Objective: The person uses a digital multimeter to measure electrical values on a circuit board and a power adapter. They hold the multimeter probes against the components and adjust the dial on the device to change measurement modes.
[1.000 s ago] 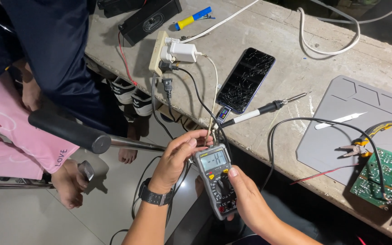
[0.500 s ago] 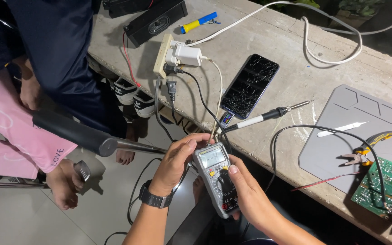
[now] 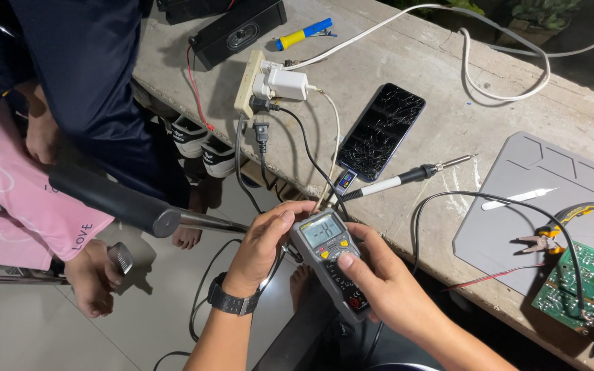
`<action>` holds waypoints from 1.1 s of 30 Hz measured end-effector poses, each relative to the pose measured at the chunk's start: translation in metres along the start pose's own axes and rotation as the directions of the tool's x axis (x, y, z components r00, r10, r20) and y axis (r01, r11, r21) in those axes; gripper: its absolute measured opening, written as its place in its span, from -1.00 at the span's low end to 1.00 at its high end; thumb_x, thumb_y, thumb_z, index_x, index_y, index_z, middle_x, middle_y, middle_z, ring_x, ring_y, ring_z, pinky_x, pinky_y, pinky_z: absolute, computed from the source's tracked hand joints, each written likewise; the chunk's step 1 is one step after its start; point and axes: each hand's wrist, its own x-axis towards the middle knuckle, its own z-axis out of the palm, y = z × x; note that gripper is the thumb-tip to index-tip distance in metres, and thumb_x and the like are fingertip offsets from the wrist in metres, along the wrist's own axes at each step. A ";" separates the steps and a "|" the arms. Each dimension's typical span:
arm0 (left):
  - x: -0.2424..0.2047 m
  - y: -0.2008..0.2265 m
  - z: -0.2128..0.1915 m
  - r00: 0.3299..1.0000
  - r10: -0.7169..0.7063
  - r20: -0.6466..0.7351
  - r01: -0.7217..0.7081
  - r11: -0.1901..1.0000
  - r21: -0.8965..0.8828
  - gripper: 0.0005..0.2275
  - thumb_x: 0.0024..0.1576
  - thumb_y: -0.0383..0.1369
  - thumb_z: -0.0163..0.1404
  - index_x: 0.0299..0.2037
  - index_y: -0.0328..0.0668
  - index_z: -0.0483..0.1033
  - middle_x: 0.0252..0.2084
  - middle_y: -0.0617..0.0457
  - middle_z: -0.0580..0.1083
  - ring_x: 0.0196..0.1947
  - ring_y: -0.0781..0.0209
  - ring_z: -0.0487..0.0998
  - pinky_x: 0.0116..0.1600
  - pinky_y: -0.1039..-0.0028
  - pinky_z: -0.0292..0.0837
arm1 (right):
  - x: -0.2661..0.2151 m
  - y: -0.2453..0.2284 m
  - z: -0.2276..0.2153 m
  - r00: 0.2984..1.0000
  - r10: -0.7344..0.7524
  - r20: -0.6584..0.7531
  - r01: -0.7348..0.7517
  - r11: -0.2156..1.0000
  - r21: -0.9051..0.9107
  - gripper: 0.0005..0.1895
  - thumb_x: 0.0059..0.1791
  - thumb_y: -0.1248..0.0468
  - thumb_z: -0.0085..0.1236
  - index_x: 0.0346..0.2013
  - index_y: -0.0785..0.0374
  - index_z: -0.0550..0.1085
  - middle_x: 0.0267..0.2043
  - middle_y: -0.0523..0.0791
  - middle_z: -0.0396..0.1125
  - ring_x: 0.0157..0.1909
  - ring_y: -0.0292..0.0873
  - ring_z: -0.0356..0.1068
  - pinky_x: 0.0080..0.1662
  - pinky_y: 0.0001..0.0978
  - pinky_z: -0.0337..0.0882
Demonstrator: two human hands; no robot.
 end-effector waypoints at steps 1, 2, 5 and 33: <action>-0.001 0.002 0.000 1.000 0.001 0.000 -0.001 1.000 -0.001 -0.52 0.41 -0.12 -0.14 0.27 -0.27 0.73 0.29 -0.08 0.71 0.36 0.05 0.68 0.45 0.28 0.52 | 0.012 0.018 -0.002 1.000 0.000 -0.001 0.000 1.000 -0.001 -0.34 0.13 -0.06 0.05 0.58 -0.26 0.41 0.01 -0.16 0.56 -0.48 -0.18 0.32 -0.58 -0.32 0.41; -0.001 0.005 0.000 0.999 -0.032 -0.004 0.032 0.999 0.003 -0.52 0.40 -0.12 -0.14 0.27 -0.24 0.73 0.30 -0.08 0.72 0.32 0.08 0.70 0.41 0.32 0.55 | 0.023 0.037 -0.005 0.976 -0.217 -0.007 0.216 0.976 -0.017 -0.14 -0.02 -0.14 0.28 0.58 -0.09 0.37 0.24 -0.16 0.55 -0.02 -0.23 0.41 -0.07 -0.31 0.41; -0.001 0.002 -0.001 0.998 -0.057 -0.017 0.057 0.998 -0.006 -0.52 0.38 -0.12 -0.13 0.27 -0.23 0.74 0.29 -0.09 0.72 0.30 0.09 0.72 0.38 0.34 0.58 | 0.030 0.045 -0.010 0.904 -0.428 0.010 0.428 0.903 -0.030 0.22 -0.26 -0.18 0.62 0.60 0.08 0.31 0.45 -0.17 0.54 0.43 -0.29 0.51 0.42 -0.34 0.44; 0.001 -0.011 0.000 1.000 0.002 -0.011 -0.002 1.000 -0.022 -0.63 0.42 -0.30 -0.02 0.29 -0.33 0.71 0.19 -0.06 0.75 0.19 0.18 0.73 0.31 0.41 0.63 | 0.032 0.000 -0.058 0.884 -0.467 -0.008 0.442 0.841 -0.312 0.02 -0.26 0.05 0.60 0.51 0.10 0.51 0.53 -0.21 0.56 0.54 -0.27 0.53 0.50 -0.35 0.40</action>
